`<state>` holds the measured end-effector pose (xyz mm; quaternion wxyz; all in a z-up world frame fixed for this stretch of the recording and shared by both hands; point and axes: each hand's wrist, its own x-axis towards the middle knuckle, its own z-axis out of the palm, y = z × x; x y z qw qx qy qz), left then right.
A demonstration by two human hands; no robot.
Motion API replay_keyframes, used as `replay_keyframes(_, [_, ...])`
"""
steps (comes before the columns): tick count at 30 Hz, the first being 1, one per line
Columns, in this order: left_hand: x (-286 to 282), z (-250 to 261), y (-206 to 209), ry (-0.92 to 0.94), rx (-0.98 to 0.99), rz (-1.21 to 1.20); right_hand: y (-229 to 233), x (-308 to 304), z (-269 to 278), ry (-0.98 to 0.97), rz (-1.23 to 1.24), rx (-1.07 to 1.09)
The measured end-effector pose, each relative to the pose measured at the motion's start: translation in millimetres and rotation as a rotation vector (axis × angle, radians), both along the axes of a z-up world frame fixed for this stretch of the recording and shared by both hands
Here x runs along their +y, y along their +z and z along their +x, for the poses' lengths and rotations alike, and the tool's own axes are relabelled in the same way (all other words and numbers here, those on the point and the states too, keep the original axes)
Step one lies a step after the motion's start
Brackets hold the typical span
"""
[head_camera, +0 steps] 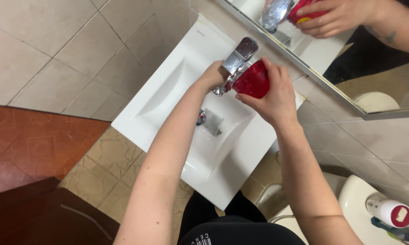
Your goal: The person wipes the bathroom sink, faucet, and various bottles with a cloth, then washes a red cup under running water.
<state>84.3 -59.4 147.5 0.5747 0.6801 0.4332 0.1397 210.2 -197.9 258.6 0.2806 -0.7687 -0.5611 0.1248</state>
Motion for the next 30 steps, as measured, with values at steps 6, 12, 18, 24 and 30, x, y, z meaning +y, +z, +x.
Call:
replay_keyframes(6, [14, 6, -9, 0.040, -0.171, -0.468, -54, -25, -2, -0.054, -0.010, 0.269])
replay_keyframes(12, [-24, -48, -26, 0.028, -0.047, -0.365, -156, -41, -31, -0.165, -0.247, 0.661])
replay_keyframes(18, [-25, -91, -111, 0.380, -0.122, -0.309, -190, -12, -61, -0.133, -0.072, 0.822])
replay_keyframes(24, [-25, -77, -44, 0.664, -0.250, -0.096, -175, 8, -70, -0.136, 0.029, 0.888])
replay_keyframes(30, [-10, -21, 40, 0.424, -0.373, -0.167, -141, 7, -71, -0.111, 0.096, 0.915])
